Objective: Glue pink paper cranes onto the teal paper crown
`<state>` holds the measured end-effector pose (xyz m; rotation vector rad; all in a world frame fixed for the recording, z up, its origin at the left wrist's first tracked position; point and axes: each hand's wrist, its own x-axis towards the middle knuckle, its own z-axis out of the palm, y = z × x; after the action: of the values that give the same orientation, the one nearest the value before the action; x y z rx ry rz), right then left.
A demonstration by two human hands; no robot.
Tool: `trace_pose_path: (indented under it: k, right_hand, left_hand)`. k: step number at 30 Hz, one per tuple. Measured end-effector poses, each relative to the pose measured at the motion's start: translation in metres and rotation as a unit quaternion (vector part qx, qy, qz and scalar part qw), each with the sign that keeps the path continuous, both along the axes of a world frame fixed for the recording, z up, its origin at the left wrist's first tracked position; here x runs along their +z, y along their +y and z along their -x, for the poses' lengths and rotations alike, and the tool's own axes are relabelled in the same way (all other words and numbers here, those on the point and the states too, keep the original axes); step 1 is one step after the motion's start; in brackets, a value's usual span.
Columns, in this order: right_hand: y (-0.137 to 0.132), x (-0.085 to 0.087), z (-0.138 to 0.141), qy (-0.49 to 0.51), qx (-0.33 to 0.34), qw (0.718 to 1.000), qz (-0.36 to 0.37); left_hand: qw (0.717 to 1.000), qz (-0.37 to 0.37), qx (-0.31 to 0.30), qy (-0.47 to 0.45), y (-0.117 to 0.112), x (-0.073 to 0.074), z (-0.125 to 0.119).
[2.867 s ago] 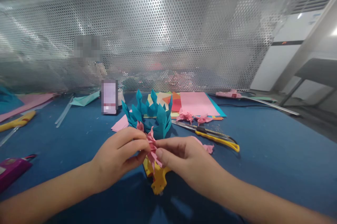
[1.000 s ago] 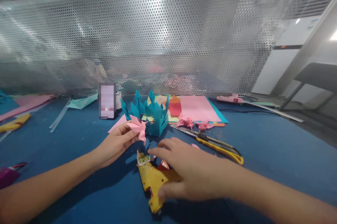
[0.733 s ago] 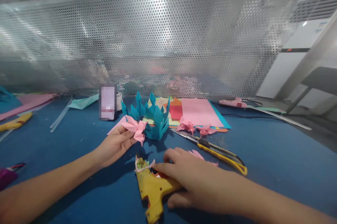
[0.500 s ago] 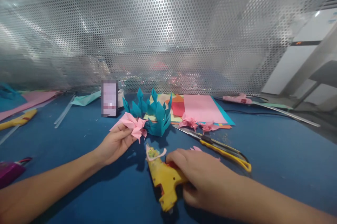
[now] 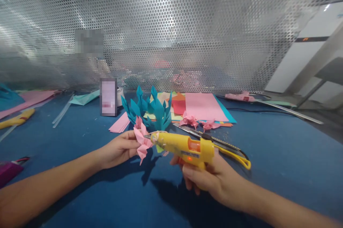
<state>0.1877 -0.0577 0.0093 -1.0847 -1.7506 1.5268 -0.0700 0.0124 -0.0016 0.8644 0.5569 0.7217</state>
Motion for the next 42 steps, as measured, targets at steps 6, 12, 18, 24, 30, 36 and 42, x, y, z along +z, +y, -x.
trace_pose_path:
  k: [6, 12, 18, 24, 30, 36, 42]
  right_hand:
    - [-0.002, 0.004, 0.007, -0.016, -0.016, 0.999, 0.031]
    - [-0.001, -0.002, 0.007, -0.062, -0.024, 0.997, 0.028]
    - [0.0, -0.006, 0.005, -0.086, -0.018, 0.996, 0.005]
    - [0.0, -0.007, 0.005, -0.093, -0.014, 0.995, -0.019]
    - [0.0, -0.011, 0.004, -0.102, -0.022, 0.994, -0.018]
    - [0.001, -0.017, 0.002, -0.088, -0.033, 0.994, -0.05]
    - [0.001, -0.009, 0.005, -0.093, -0.038, 0.993, -0.065]
  left_hand:
    - [1.0, 0.021, -0.007, 0.002, 0.002, 0.0, 0.002]
    - [0.999, 0.013, -0.032, -0.002, 0.003, 0.001, 0.002]
    - [0.999, 0.011, -0.039, 0.001, 0.004, 0.002, 0.002]
    - [0.999, 0.005, -0.04, 0.001, 0.004, -0.001, 0.003]
    - [0.999, 0.01, -0.04, 0.002, 0.003, 0.001, 0.003]
    - [0.999, 0.014, -0.042, 0.009, 0.003, 0.002, 0.002]
    - [0.999, 0.011, -0.04, 0.022, 0.003, 0.001, 0.003]
